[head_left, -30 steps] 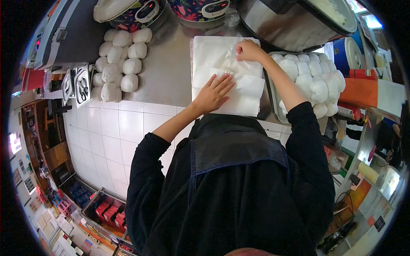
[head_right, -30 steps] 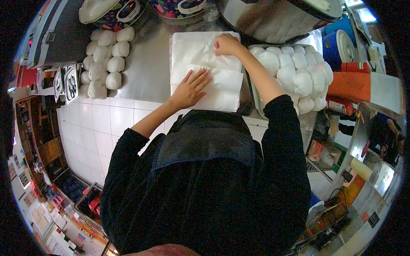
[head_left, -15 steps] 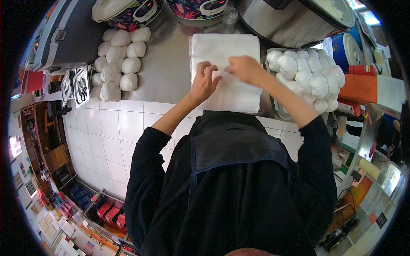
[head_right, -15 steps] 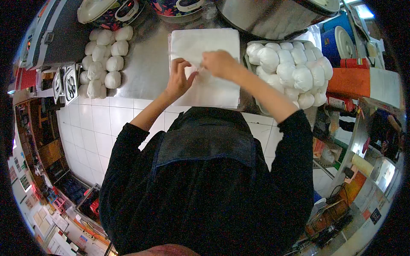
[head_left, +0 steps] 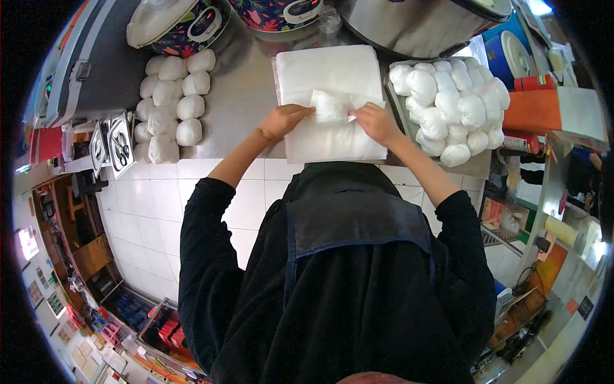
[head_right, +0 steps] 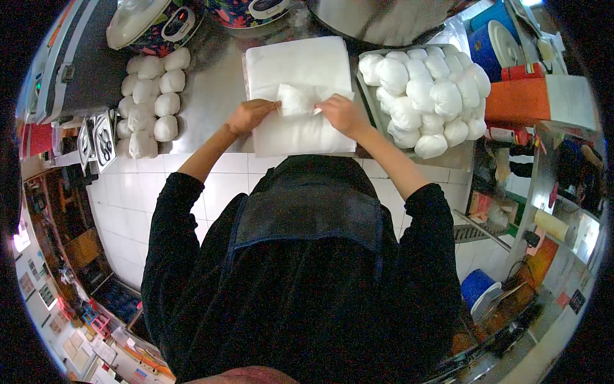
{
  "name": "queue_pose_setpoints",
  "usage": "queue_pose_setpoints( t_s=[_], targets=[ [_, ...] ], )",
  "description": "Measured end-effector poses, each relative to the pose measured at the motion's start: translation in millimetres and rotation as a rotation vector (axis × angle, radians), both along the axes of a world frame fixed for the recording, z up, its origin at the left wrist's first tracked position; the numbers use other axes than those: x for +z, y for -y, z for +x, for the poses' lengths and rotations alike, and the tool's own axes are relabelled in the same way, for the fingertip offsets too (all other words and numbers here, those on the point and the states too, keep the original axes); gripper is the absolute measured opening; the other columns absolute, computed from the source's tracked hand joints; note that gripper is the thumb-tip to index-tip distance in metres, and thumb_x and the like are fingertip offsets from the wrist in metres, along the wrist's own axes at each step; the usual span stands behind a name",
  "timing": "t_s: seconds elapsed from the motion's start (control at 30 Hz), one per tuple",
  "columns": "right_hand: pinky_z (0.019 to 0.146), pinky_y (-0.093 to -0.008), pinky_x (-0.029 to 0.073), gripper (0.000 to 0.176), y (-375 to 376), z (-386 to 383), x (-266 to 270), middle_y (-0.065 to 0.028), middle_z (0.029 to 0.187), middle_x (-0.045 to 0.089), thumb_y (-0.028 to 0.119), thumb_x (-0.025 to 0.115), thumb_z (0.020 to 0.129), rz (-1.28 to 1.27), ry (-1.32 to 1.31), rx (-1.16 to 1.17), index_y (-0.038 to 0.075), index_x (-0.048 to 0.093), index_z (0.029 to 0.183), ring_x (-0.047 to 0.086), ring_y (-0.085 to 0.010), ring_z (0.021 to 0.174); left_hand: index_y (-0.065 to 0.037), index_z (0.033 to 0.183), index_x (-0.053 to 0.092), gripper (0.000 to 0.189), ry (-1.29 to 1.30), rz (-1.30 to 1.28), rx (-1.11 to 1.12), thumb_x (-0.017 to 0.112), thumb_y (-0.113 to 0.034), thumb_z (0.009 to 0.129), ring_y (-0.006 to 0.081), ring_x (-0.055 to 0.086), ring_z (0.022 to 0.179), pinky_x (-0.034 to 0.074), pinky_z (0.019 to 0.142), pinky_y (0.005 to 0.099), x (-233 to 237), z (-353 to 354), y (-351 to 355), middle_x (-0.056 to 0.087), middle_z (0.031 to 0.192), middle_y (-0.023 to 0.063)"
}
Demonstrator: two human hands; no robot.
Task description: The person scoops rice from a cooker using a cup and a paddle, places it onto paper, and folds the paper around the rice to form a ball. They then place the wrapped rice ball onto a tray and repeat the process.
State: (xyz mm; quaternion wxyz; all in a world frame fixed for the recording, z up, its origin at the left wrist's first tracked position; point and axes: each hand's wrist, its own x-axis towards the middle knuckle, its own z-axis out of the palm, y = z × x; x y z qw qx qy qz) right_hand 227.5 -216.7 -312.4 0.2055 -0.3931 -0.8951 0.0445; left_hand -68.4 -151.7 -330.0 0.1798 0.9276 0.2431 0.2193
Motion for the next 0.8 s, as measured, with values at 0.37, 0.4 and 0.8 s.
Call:
queue_pose_setpoints(
  t_s=[0.37, 0.4, 0.8],
  targets=[
    [0.072, -0.0348, 0.048, 0.031, -73, -35, 33, -0.0105, 0.082, 0.063, 0.017, 0.077, 0.056, -0.497, 0.204, -0.436, 0.008, 0.060, 0.081, 0.060, -0.0311, 0.074, -0.004, 0.092, 0.055, 0.050, -0.446, -0.225, 0.102, 0.083, -0.014, 0.051, 0.0294, 0.060, 0.080, 0.048, 0.070, 0.0397, 56, 60, -57, 0.059, 0.093, 0.0097],
    [0.069, -0.0343, 0.047, 0.031, -73, -35, 37, -0.0089, 0.078, 0.061, 0.013, 0.077, 0.054, -0.364, 0.229, -0.356, 0.005, 0.057, 0.076, 0.059, -0.0271, 0.072, -0.004, 0.092, 0.055, 0.050, -0.445, -0.224, 0.105, 0.083, -0.014, 0.051, 0.0294, 0.060, 0.080, 0.048, 0.070, 0.0397, 55, 60, -59, 0.059, 0.093, 0.0097],
    [0.060, -0.0330, 0.047, 0.017, -13, -13, 14, -0.0074, 0.088, 0.060, 0.011, 0.065, 0.069, -0.011, -0.079, -0.116, 0.005, 0.056, 0.082, 0.061, -0.0219, 0.072, -0.007, 0.094, 0.060, 0.022, 0.115, 0.146, -0.028, 0.065, -0.004, 0.073, 0.0229, 0.064, 0.080, 0.054, 0.068, 0.0305, 5, 13, 1, 0.062, 0.096, 0.0085]
  ],
)
